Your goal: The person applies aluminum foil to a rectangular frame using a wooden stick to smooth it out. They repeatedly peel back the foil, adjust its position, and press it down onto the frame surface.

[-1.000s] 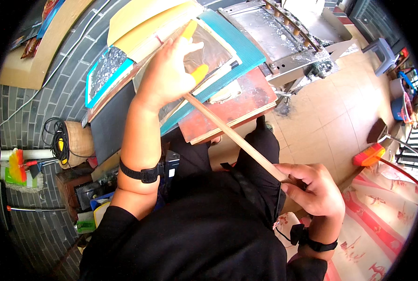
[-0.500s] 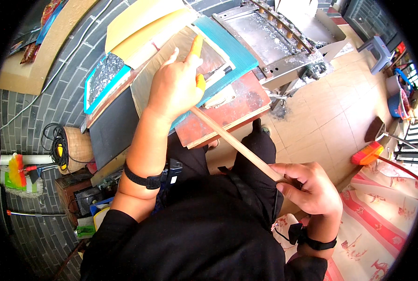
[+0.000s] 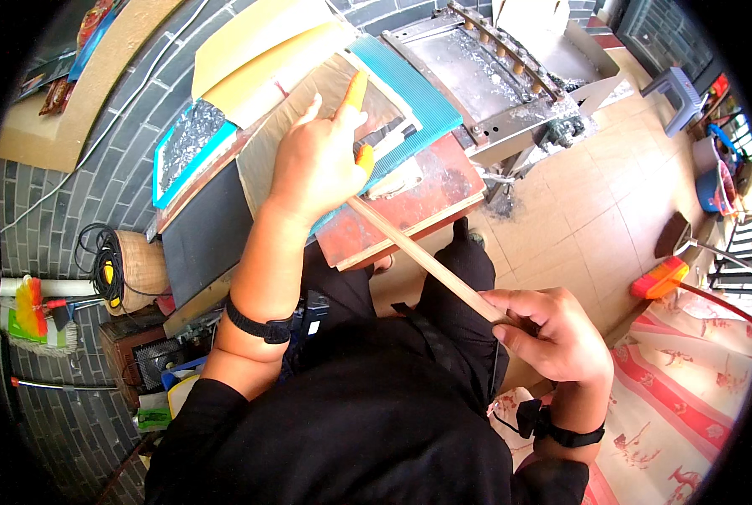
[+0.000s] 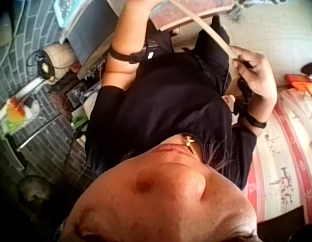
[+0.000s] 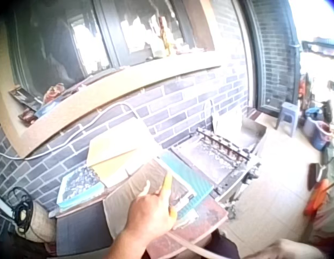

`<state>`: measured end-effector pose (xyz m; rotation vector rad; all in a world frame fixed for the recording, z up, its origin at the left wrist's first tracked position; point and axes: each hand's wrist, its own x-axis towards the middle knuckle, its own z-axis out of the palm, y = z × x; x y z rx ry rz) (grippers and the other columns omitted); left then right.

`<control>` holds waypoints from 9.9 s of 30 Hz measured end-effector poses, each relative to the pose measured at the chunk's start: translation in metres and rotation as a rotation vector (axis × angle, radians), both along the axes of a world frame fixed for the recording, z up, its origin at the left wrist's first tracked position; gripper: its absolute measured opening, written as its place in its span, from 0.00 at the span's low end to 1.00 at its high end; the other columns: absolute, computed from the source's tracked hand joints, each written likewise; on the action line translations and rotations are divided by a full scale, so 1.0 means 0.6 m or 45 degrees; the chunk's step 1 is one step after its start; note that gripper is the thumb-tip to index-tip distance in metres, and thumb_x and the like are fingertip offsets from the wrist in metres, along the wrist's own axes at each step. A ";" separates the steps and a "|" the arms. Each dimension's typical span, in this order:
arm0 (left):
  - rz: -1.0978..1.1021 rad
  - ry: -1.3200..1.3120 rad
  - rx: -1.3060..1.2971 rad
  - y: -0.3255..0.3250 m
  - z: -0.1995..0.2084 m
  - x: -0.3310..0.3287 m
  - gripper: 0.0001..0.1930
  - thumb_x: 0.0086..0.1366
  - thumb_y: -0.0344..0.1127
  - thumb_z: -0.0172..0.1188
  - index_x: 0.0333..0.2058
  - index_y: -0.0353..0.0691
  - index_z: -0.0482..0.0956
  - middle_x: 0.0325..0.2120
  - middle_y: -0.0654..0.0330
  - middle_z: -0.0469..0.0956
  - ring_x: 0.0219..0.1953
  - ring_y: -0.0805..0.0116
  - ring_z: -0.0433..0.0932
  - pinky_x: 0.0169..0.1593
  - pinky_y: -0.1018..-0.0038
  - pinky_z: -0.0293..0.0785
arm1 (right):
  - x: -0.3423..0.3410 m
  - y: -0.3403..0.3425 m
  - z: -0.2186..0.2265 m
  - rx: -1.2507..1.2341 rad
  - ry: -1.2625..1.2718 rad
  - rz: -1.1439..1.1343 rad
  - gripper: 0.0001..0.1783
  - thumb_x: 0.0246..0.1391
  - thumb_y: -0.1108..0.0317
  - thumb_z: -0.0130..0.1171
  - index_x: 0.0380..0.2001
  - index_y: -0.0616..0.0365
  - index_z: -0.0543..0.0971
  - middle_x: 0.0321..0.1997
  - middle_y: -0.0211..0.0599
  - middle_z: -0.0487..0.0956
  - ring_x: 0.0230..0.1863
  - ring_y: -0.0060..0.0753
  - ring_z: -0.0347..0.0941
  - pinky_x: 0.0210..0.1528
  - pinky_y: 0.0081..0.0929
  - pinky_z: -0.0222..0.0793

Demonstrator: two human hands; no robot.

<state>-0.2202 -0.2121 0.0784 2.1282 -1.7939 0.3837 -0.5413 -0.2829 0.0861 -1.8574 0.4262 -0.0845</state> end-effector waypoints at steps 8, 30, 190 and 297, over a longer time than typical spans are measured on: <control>0.234 0.094 -0.070 0.001 0.000 0.002 0.35 0.55 0.29 0.57 0.63 0.31 0.60 0.21 0.50 0.78 0.25 0.51 0.80 0.61 0.60 0.69 | -0.015 -0.009 0.005 -0.051 -0.009 -0.031 0.21 0.45 0.83 0.58 0.47 0.68 0.78 0.20 0.38 0.74 0.19 0.24 0.69 0.24 0.23 0.64; -0.303 0.448 -0.132 0.034 -0.011 -0.010 0.43 0.61 0.36 0.63 0.69 0.44 0.46 0.46 0.47 0.80 0.52 0.46 0.76 0.66 0.48 0.57 | 0.138 -0.057 -0.015 -0.117 -0.037 -0.202 0.18 0.57 0.79 0.56 0.51 0.68 0.74 0.21 0.23 0.67 0.21 0.13 0.64 0.23 0.18 0.60; 0.045 2.522 -1.376 0.228 -0.037 0.123 0.20 0.70 0.39 0.44 0.53 0.32 0.73 0.49 0.45 0.76 0.54 0.53 0.74 0.61 0.60 0.69 | 0.371 -0.014 0.316 -0.334 -0.808 -0.117 0.15 0.64 0.63 0.50 0.44 0.58 0.83 0.38 0.34 0.82 0.35 0.20 0.76 0.39 0.20 0.72; 0.724 1.805 -0.638 0.251 -0.112 0.128 0.34 0.67 0.40 0.58 0.66 0.33 0.55 0.53 0.51 0.73 0.50 0.64 0.75 0.48 0.69 0.74 | 0.040 0.077 -0.010 -0.258 0.039 -0.502 0.15 0.52 0.79 0.58 0.45 0.70 0.78 0.18 0.37 0.68 0.21 0.22 0.63 0.25 0.23 0.62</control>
